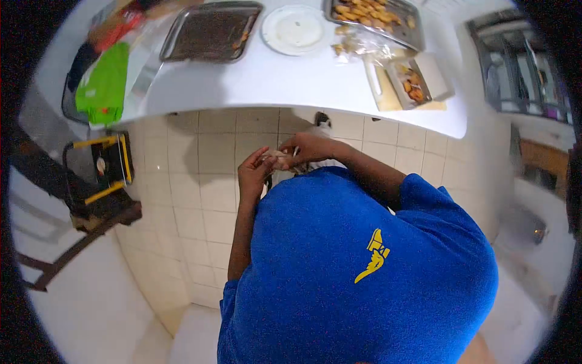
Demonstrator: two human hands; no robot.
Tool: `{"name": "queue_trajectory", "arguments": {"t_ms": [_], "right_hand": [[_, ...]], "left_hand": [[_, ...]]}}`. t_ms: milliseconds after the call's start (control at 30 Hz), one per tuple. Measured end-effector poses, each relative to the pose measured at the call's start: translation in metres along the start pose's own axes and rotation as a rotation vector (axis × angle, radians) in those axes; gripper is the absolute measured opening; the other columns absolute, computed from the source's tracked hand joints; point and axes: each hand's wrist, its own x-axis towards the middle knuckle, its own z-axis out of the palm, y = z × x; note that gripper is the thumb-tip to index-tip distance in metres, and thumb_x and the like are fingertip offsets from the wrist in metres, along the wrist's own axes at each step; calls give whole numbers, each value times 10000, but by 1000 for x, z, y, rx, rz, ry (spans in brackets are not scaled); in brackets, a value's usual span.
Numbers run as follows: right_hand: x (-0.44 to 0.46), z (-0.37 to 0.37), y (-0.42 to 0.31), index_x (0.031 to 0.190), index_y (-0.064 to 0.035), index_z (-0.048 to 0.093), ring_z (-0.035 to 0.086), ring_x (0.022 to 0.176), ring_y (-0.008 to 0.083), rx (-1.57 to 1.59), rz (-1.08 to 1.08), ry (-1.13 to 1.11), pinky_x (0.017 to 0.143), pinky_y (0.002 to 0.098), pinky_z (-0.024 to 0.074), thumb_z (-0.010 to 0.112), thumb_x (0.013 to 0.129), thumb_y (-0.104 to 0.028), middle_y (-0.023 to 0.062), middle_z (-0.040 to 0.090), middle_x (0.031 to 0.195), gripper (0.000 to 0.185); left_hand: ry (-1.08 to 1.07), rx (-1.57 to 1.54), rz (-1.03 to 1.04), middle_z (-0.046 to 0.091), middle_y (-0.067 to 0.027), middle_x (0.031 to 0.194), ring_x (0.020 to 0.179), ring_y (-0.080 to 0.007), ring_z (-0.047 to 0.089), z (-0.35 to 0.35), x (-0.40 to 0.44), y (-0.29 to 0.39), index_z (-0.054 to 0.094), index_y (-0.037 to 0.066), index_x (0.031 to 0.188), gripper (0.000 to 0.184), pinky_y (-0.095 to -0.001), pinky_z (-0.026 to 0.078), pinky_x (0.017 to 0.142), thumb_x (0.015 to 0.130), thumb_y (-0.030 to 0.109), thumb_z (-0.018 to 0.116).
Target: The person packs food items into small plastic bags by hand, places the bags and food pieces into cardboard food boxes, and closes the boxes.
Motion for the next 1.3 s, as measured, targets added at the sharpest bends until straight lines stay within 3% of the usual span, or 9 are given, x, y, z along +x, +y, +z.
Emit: {"name": "queue_trajectory", "arguments": {"t_ms": [200,367,467,567,733,900,1000,1200,1300], "right_hand": [[-87,-71,74,1030,-34,624,635,729,194,244,41,204,671,314,501,669,806,-283,135,665,848,338],[-182,-162,162,962,-58,641,649,724,208,297,184,856,703,321,514,595,816,-179,111,666,808,195],[-215,-219,171,994,-57,636,640,739,312,35,375,1027,686,382,509,593,809,-258,148,660,838,277],[-198,-231,200,1017,-30,637,612,711,356,-139,166,1153,666,422,486,630,799,-265,166,630,782,321],[-184,-240,213,883,-8,593,604,717,388,-272,340,1006,683,465,472,572,832,-322,191,618,766,319],[-183,-243,208,886,-29,528,605,733,380,25,605,716,649,453,471,590,819,-402,202,606,745,384],[-228,-260,191,921,-35,530,607,747,342,58,360,958,638,427,477,650,782,-391,194,602,789,400],[-297,-299,235,1283,5,377,515,989,347,-498,757,1594,922,418,385,790,671,-307,195,531,1024,801],[-285,-273,274,1357,46,196,512,1038,331,564,684,1578,907,415,417,796,669,-337,273,474,1167,990]], "left_hand": [[-223,126,23,612,-113,1067,934,-170,600,115,74,18,560,0,1133,300,-281,511,770,863,123,603],[-363,206,84,596,-108,1105,889,-179,616,243,143,46,562,3,1114,297,-296,501,781,870,167,602],[-404,473,219,586,-112,1104,839,-190,631,299,173,64,570,25,1094,263,-287,497,748,869,160,594],[-356,612,314,584,-114,1077,813,-197,633,340,198,86,578,49,1084,249,-296,496,730,857,148,602],[-276,735,362,574,-110,988,818,-218,615,373,226,113,588,71,1074,263,-337,494,722,824,140,631],[-418,1096,785,553,-101,901,842,-264,551,393,230,101,643,90,968,225,-361,461,701,757,159,678],[-548,1252,890,564,-67,900,800,-258,524,399,239,78,672,132,908,197,-376,429,661,716,167,694],[-516,1410,900,572,-41,887,808,-236,522,403,239,68,666,132,876,161,-372,418,655,719,162,688],[-409,1051,1003,577,-60,900,835,-253,532,417,253,88,649,85,876,177,-389,427,700,733,180,692]]}}
